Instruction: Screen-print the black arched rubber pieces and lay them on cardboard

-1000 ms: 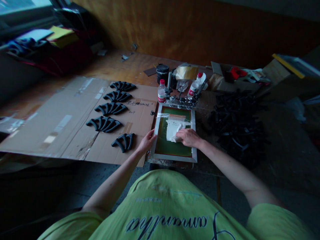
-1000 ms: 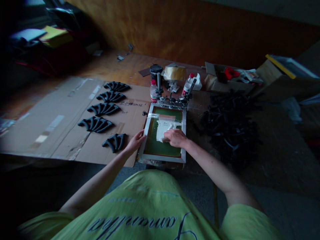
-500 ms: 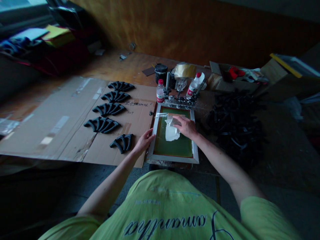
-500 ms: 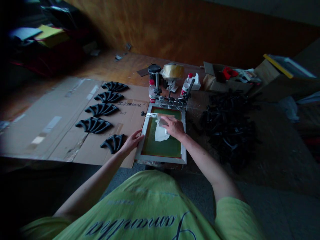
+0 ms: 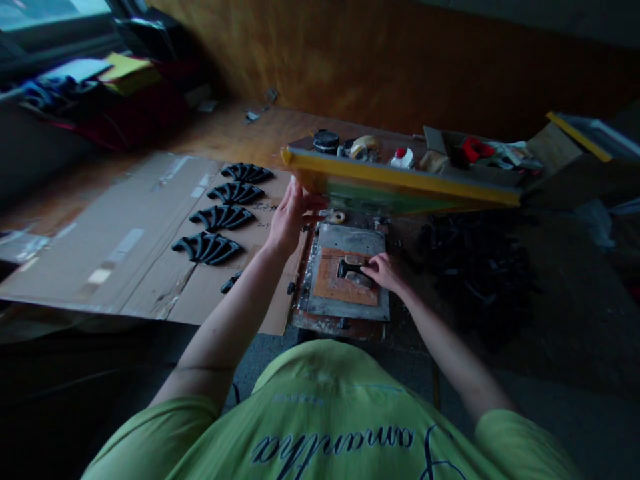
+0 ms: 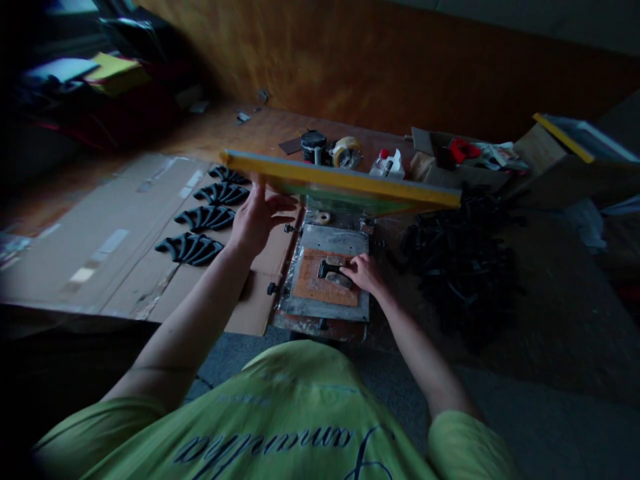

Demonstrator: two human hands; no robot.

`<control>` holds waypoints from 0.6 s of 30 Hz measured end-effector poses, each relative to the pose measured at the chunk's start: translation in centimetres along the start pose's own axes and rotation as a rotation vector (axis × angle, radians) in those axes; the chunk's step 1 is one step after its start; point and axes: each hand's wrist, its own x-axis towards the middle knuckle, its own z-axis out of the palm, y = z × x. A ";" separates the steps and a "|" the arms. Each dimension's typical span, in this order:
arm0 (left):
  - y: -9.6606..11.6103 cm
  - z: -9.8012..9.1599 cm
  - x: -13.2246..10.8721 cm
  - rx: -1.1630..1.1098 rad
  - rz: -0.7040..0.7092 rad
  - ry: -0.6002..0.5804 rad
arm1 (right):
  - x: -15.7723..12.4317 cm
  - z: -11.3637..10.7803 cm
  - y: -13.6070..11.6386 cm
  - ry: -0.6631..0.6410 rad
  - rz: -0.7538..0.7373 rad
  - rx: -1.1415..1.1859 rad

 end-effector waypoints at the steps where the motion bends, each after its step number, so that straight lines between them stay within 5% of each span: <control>1: 0.0 0.5 0.2 -0.019 0.010 0.027 | -0.6 1.1 -1.0 -0.066 -0.013 -0.058; 5: -3.6 1.6 -3.8 -0.064 -0.124 0.127 | -1.5 2.2 -3.7 -0.189 0.103 -0.133; 8: -8.2 2.3 -9.6 -0.064 -0.636 -0.064 | -2.5 1.9 -6.1 -0.146 0.203 -0.043; 10: -10.5 2.6 -12.6 -0.166 -0.816 -0.087 | -3.5 2.1 -8.1 -0.098 0.066 0.040; 12: -11.6 2.2 -13.6 -0.270 -0.842 -0.001 | -4.0 2.2 -9.3 -0.106 -0.201 0.136; 15: -11.7 -1.2 -12.2 -0.221 -0.754 0.194 | -2.8 1.1 -6.7 -0.075 -0.375 0.215; 18: -11.4 -8.5 -10.8 0.039 -0.605 0.440 | 0.1 -0.8 1.4 0.106 -0.075 0.132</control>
